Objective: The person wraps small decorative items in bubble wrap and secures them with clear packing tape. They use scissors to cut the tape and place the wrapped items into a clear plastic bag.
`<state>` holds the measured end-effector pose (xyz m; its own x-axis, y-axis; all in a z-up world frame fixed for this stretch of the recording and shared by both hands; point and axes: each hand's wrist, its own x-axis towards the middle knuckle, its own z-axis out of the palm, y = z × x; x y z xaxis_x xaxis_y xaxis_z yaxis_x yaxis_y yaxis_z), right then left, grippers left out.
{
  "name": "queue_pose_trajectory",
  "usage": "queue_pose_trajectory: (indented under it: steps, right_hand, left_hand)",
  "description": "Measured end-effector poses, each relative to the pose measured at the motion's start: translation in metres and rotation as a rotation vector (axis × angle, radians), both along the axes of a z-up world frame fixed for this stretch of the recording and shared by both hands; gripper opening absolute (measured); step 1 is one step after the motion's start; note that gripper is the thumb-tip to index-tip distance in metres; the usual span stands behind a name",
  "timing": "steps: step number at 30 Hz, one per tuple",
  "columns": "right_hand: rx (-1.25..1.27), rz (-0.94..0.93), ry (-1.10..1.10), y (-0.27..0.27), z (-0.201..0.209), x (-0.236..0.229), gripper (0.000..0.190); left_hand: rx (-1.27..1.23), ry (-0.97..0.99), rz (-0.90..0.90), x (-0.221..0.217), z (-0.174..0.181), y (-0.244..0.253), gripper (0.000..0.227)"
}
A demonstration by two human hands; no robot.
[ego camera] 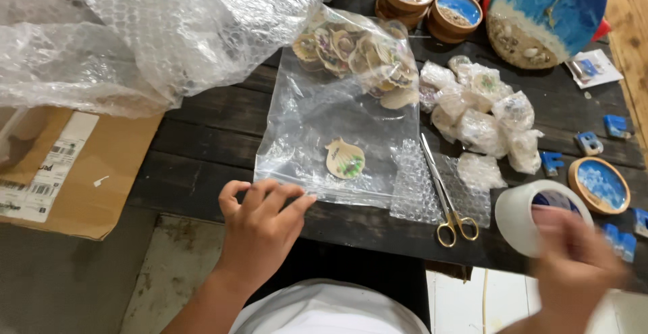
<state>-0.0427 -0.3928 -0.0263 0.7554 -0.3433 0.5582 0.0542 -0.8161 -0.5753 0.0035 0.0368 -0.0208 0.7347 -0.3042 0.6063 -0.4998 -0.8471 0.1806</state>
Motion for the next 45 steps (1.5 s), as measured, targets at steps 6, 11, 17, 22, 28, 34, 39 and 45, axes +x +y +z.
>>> queue_pose_trajectory:
  steps: [6,11,17,22,28,34,39,45]
  right_hand:
    - [-0.280,0.124,0.635,0.089,0.016,0.031,0.058]
    - [-0.173,0.087,0.681,0.083,0.010,0.043,0.046]
    - [-0.031,-0.009,0.839,0.101,0.030,0.056,0.037]
    - [-0.099,-0.073,0.960,0.113,0.039,0.062,0.038]
    - [0.033,0.086,0.793,0.087,0.024,0.057,0.023]
    - [0.427,0.367,0.525,0.062,0.022,0.047,0.027]
    - [0.230,0.196,0.409,0.077,0.018,0.051,0.034]
    - [-0.292,0.092,0.406,0.081,-0.014,0.054,0.051]
  left_hand:
    - [-0.148,-0.064,-0.029,0.009,0.030,-0.038,0.006]
    - [-0.165,0.144,-0.098,0.035,-0.006,-0.117,0.030]
    - [0.049,0.279,0.040,0.052,-0.025,-0.170,0.061]
    - [-0.247,0.379,-0.168,0.048,-0.029,-0.170,0.066]
    - [-0.480,0.358,-0.346,0.048,-0.030,-0.156,0.062]
    - [-0.822,0.262,-0.416,0.051,-0.015,-0.126,0.041]
    - [-1.355,0.280,-0.370,0.045,0.004,-0.062,0.073]
    - [-1.563,0.362,-0.329,0.025,0.014,0.012,0.098]
